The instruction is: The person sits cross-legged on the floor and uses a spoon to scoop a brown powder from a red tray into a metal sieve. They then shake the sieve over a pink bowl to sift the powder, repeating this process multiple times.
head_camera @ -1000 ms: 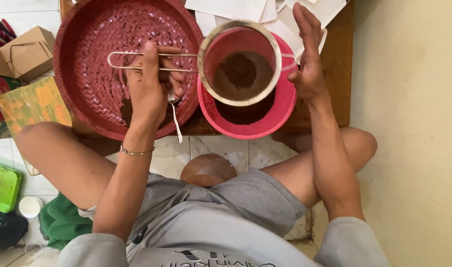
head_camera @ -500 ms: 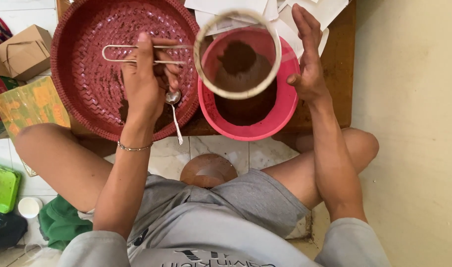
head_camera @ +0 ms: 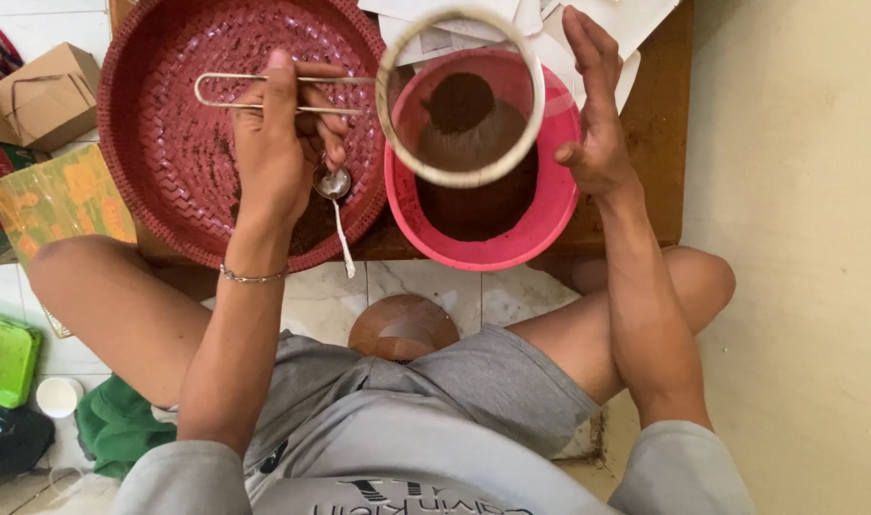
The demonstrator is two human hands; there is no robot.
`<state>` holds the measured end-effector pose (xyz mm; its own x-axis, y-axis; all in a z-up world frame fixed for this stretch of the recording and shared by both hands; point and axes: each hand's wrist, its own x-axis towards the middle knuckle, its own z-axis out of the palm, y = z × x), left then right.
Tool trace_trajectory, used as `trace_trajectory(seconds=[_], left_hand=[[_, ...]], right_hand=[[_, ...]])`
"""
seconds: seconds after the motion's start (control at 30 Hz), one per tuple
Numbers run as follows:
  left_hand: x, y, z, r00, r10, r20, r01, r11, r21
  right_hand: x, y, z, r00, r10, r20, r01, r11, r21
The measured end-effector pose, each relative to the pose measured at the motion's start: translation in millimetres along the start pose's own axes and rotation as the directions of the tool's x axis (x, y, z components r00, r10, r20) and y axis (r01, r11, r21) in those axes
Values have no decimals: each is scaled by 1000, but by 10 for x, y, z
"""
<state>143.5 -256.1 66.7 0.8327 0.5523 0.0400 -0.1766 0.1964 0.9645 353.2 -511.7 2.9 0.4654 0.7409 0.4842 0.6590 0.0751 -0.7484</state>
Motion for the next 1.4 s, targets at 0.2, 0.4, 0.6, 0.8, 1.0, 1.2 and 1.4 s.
trace_trajectory(seconds=[0.2,0.4,0.6,0.8,1.0,1.2,1.4], left_hand=[[44,47,48,1000,-20,-4,20,1000,11],[80,27,71,1000,12,10,-12,1000,-12],[144,-30,127,998,29,59,-31,999,32],[169,16,266,991,41,128,-50,996,68],[188,114,317,996,-1,90,-4,998,57],[216,65,308,995,-3,103,-6,996,93],[243,43,334,993,-8,119,2,998,55]], right_hand=[[2,43,-5,1000,-10,4,9,1000,7],[-11,32,-4,1000,9,7,-9,1000,-7],[-31,40,-46,1000,26,-7,-26,999,25],[-46,58,-73,998,45,-32,-44,999,17],[-44,40,-125,997,50,-53,-50,999,-5],[-34,29,-149,998,44,-53,-46,999,-21],[-45,78,-163,997,59,-57,-60,998,-17]])
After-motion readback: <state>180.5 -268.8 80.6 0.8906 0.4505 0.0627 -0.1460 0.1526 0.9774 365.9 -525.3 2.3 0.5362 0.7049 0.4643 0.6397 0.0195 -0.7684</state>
